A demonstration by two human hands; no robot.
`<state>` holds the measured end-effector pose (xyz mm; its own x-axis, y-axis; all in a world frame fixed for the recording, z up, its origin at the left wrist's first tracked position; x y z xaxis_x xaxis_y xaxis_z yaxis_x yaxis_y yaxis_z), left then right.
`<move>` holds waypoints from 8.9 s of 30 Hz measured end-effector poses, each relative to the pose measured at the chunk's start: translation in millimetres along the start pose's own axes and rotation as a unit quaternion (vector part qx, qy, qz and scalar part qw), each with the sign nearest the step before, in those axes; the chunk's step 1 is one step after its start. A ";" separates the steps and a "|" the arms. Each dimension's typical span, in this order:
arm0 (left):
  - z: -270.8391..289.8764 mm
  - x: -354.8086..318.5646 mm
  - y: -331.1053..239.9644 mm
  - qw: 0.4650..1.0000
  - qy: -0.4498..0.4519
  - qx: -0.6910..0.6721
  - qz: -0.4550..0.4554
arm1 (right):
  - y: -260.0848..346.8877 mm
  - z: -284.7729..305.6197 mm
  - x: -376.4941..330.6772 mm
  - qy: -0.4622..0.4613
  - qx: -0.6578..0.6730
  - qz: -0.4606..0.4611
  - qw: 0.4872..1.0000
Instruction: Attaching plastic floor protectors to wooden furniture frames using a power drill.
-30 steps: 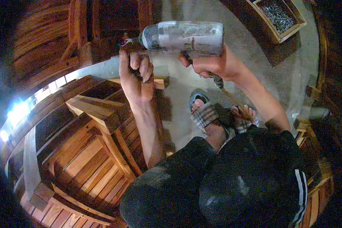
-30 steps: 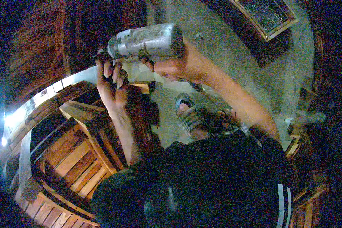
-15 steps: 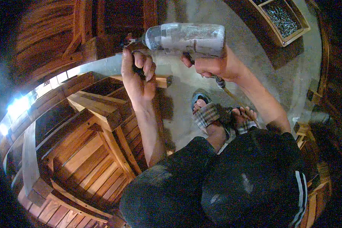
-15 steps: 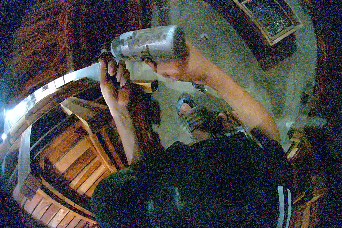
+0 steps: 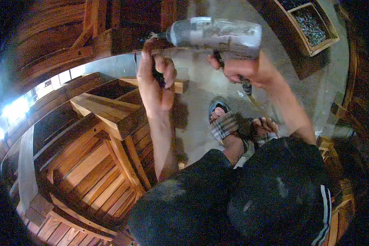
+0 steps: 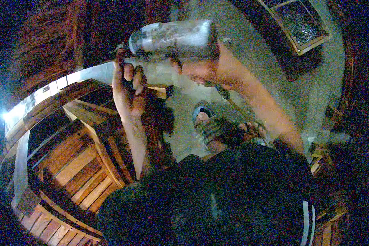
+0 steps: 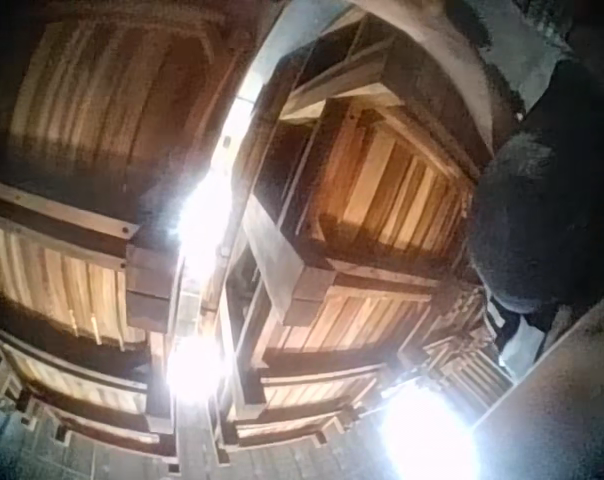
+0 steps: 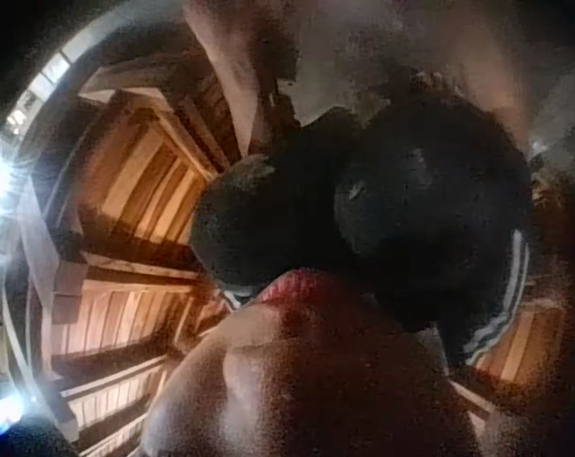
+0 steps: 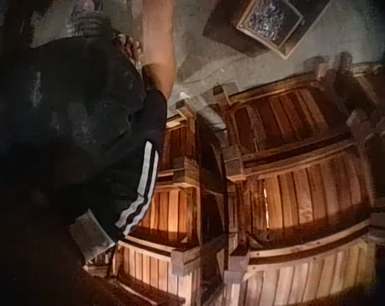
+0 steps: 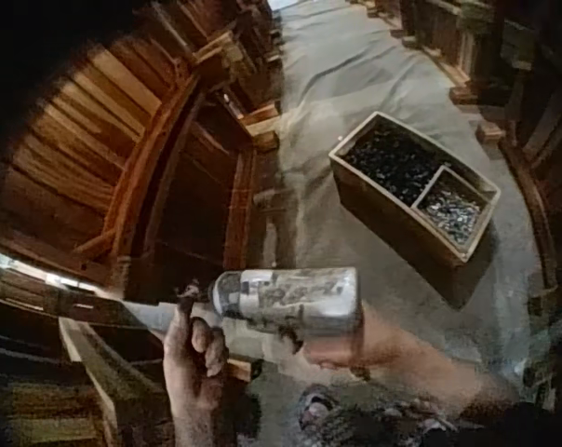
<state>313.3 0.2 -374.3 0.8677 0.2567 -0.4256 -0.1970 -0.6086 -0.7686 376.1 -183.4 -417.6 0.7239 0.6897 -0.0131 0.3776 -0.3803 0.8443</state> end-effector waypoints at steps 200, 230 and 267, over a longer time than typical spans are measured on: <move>90.9 -36.7 237.9 0.955 -0.002 -0.092 0.281 | -37.8 23.3 -144.5 -0.021 -0.061 -0.149 0.987; 77.2 -28.2 237.2 0.977 0.014 -0.042 0.207 | -36.4 33.0 -142.6 -0.042 -0.066 -0.129 0.989; 8.7 -71.2 78.4 0.991 -0.011 -0.104 0.081 | -16.8 24.5 -125.4 0.103 -0.267 0.005 0.958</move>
<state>232.1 -59.2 -408.5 0.8217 0.1578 -0.5477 -0.2332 -0.7837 -0.5757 293.1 -278.6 -443.3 0.5763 0.8153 0.0554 -0.0172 -0.0557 0.9983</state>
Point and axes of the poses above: each hand's wrist, its own x-axis towards the middle knuckle, its own z-axis out of the back of the hand, y = z × x, the point moved 5 cm from there along x, towards the middle knuckle, and after that the axes turned 8 degrees about z, right-handed, at the moved point
